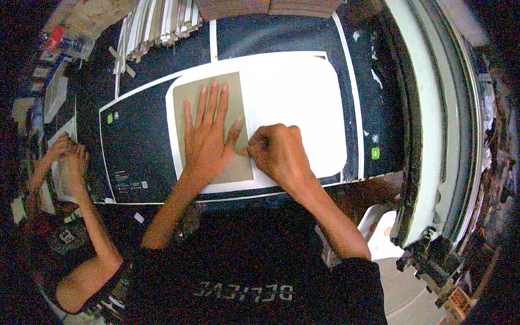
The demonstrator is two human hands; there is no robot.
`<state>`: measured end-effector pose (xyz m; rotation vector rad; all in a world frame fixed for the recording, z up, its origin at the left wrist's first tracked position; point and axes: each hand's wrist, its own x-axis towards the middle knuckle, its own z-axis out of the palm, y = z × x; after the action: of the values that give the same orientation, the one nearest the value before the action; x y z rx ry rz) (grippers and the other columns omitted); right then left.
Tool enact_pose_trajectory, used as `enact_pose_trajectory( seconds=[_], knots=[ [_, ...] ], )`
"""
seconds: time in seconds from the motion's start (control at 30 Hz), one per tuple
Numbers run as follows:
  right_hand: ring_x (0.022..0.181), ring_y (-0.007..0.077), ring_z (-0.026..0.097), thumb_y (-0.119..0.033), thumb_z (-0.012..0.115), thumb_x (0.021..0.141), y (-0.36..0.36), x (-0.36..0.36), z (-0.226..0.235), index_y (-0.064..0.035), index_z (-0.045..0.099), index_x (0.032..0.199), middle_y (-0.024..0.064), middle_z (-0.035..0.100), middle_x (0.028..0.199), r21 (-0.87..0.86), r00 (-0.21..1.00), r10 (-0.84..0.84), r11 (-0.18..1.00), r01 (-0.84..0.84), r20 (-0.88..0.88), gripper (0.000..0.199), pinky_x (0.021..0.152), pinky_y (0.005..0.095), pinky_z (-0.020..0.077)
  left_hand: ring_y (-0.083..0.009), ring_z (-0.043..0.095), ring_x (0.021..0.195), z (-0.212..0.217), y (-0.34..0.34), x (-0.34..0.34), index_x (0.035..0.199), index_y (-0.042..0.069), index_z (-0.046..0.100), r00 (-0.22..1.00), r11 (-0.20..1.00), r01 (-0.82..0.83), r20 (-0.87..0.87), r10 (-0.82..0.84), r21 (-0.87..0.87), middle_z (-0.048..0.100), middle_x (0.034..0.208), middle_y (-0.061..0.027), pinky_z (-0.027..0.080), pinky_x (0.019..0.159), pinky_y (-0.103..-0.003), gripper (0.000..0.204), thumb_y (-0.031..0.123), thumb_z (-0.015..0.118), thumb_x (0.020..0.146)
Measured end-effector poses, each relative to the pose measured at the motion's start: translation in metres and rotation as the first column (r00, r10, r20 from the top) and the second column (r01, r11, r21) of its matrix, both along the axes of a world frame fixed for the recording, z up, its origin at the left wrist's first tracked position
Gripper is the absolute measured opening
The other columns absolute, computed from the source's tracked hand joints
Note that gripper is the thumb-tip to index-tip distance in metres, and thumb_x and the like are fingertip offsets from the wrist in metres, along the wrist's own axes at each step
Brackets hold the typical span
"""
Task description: The person assembles cardboard packaging by applying adhesive to sheets of paper using a roller machine, placing cardboard pieces onto the glued surface, and folding edges to secure the assembly.
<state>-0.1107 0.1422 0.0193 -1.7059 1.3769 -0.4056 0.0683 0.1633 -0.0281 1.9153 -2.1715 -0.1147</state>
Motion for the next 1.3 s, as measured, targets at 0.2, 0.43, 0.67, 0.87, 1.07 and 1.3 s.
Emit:
enact_pose_trajectory(
  seconds=[0.2, 0.43, 0.67, 0.87, 1.07, 1.3],
  knots=[
    [0.068, 0.0345, 0.074, -0.004, 0.073, 0.082, -0.002, 0.000, 0.004, 0.0034, 0.075, 0.080, 0.0243, 0.071, 0.076, -0.001, 0.999, 0.033, 0.999, -0.033, -0.027, 0.008, 0.066, 0.0405, 0.0586, -0.0364, 0.017, 0.155, 0.007, 0.002, 0.001, 0.161, 0.004, 0.022, 1.000, 0.999, -0.004, 0.002, 0.004, 0.040, 0.021, 0.167, -0.0180, 0.006, 0.124, -0.060, 0.073, 0.045, 0.044, 0.105],
    [0.065, 0.0362, 0.073, -0.012, 0.081, 0.080, 0.001, 0.000, 0.000, 0.0022, 0.075, 0.078, 0.0232, 0.071, 0.075, -0.036, 0.999, 0.042, 0.998, -0.042, -0.022, 0.015, 0.063, 0.0414, 0.0574, -0.0386, 0.020, 0.154, 0.007, 0.003, 0.000, 0.159, 0.001, 0.025, 0.998, 1.000, 0.009, -0.057, -0.008, 0.020, 0.023, 0.166, -0.0213, 0.005, 0.123, -0.063, 0.070, 0.043, 0.040, 0.105],
    [0.060, 0.0285, 0.072, -0.015, 0.086, 0.077, 0.004, 0.003, 0.006, 0.0029, 0.075, 0.078, 0.0218, 0.071, 0.071, -0.017, 0.998, 0.050, 0.999, -0.051, -0.034, 0.020, 0.058, 0.0388, 0.0557, -0.0357, 0.036, 0.147, 0.017, -0.011, 0.012, 0.149, -0.001, 0.044, 0.976, 0.987, -0.001, -0.215, -0.034, -0.164, 0.044, 0.154, -0.0224, 0.019, 0.121, -0.058, 0.061, 0.032, 0.056, 0.099],
    [0.062, 0.0324, 0.072, -0.020, 0.082, 0.083, 0.007, 0.004, 0.004, 0.0030, 0.073, 0.082, 0.0205, 0.071, 0.069, -0.165, 0.985, 0.147, 0.973, -0.160, -0.090, 0.025, 0.060, 0.0406, 0.0575, -0.0355, 0.059, 0.128, 0.158, -0.182, 0.056, 0.129, 0.006, 0.065, 0.968, 0.643, -0.005, -0.166, -0.189, -0.766, 0.066, 0.132, -0.0170, 0.036, 0.112, -0.052, 0.048, 0.027, 0.075, 0.088],
    [0.063, 0.0293, 0.073, -0.020, 0.079, 0.087, 0.031, -0.009, 0.029, 0.0008, 0.070, 0.107, 0.0167, 0.072, 0.071, -0.131, 0.996, 0.091, 0.987, -0.090, 0.002, 0.030, 0.060, 0.0397, 0.0574, -0.0329, 0.060, 0.126, 0.182, -0.255, 0.098, 0.132, 0.001, 0.063, 0.961, 0.762, 0.273, 0.122, -0.250, -0.588, 0.066, 0.132, -0.0181, 0.029, 0.119, -0.052, 0.056, 0.039, 0.068, 0.092],
    [0.065, 0.0240, 0.074, -0.019, 0.081, 0.085, 0.016, -0.025, 0.052, -0.0033, 0.071, 0.110, 0.0112, 0.076, 0.076, -0.131, 0.998, 0.061, 0.989, -0.063, -0.026, 0.031, 0.062, 0.0356, 0.0581, -0.0304, 0.071, 0.107, 0.207, -0.261, 0.116, 0.123, 0.015, 0.074, 0.938, 0.854, 0.344, 0.106, -0.329, -0.391, 0.074, 0.117, -0.0130, 0.051, 0.101, -0.041, 0.035, 0.038, 0.067, 0.096]
  ],
)
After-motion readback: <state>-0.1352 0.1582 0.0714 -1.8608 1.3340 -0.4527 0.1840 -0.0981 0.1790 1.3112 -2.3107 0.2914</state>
